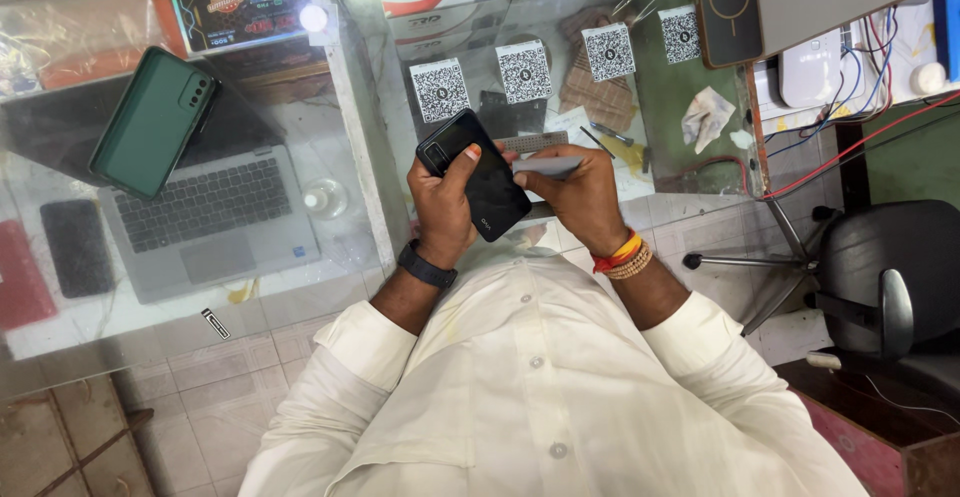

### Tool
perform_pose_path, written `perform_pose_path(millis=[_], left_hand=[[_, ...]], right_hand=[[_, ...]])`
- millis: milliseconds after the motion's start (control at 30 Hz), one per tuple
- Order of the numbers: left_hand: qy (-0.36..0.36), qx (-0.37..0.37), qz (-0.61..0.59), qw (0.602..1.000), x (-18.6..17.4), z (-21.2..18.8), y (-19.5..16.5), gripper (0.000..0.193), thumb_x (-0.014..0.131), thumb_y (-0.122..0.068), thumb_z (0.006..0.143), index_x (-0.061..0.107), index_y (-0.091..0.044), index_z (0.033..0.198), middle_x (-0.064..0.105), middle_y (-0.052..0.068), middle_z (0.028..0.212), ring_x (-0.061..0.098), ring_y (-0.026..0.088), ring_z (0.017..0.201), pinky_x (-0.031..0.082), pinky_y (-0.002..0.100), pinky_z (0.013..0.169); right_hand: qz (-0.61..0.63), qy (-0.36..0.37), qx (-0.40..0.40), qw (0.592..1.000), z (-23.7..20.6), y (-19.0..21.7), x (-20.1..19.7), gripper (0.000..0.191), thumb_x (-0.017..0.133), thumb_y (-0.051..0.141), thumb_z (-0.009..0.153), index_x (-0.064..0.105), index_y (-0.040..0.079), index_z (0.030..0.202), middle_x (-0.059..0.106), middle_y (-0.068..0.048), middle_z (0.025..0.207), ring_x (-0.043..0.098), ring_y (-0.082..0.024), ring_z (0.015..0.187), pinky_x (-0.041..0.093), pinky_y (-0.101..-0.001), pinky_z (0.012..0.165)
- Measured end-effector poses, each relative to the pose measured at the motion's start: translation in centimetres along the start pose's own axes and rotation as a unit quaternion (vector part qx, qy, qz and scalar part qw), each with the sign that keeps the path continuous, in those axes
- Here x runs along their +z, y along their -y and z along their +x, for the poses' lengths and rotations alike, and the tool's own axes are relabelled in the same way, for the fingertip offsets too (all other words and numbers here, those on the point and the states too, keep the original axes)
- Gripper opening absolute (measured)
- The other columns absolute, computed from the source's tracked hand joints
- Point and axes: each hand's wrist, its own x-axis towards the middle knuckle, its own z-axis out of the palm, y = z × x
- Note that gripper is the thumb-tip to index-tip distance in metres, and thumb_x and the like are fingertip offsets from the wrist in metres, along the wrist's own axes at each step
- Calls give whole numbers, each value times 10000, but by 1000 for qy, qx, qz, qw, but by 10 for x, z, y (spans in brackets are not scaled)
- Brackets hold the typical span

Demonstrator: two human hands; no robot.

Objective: The person removes a screen protector from a smartphone, then uses a small tool to pry open the device and disconnect internal components. The phone is held and manipulated throughout, with the back cover removed and internal parts exposed.

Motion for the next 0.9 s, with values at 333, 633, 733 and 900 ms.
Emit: perform_pose_path(millis=[333,633,733,900], left_hand=[[30,-3,14,999,0,-3,-6,207,667,-16,961,658,73,1148,763,219,1049,773,267,965,644,369,870],[19,5,88,996,-3,-2,-3,240,714,-134,991,674,68,1115,766,162,980,768,219,870,652,340,783],[20,21,95,995,-4,-4,-1,224,713,-112,1005,685,79,1118,759,163,979,758,217,864,642,342,785],[4,19,36,999,-3,-1,-2,197,704,-94,989,670,63,1102,759,181,970,767,240,851,657,374,783]], right_hand=[[21,31,-68,997,3,16,3,201,786,-46,883,764,-30,1083,782,-102,1037,736,-132,885,626,-281,788],[-14,52,-25,998,2,14,-9,193,788,-31,881,758,-26,1072,762,-96,960,691,-106,784,596,-271,693],[-29,64,-30,997,-1,16,-11,222,760,-43,891,751,-31,1112,774,-87,1003,715,-101,848,608,-266,749],[-11,96,-46,994,-10,17,-11,344,734,-66,875,698,-30,1216,760,-78,1126,724,-110,982,624,-278,842]])
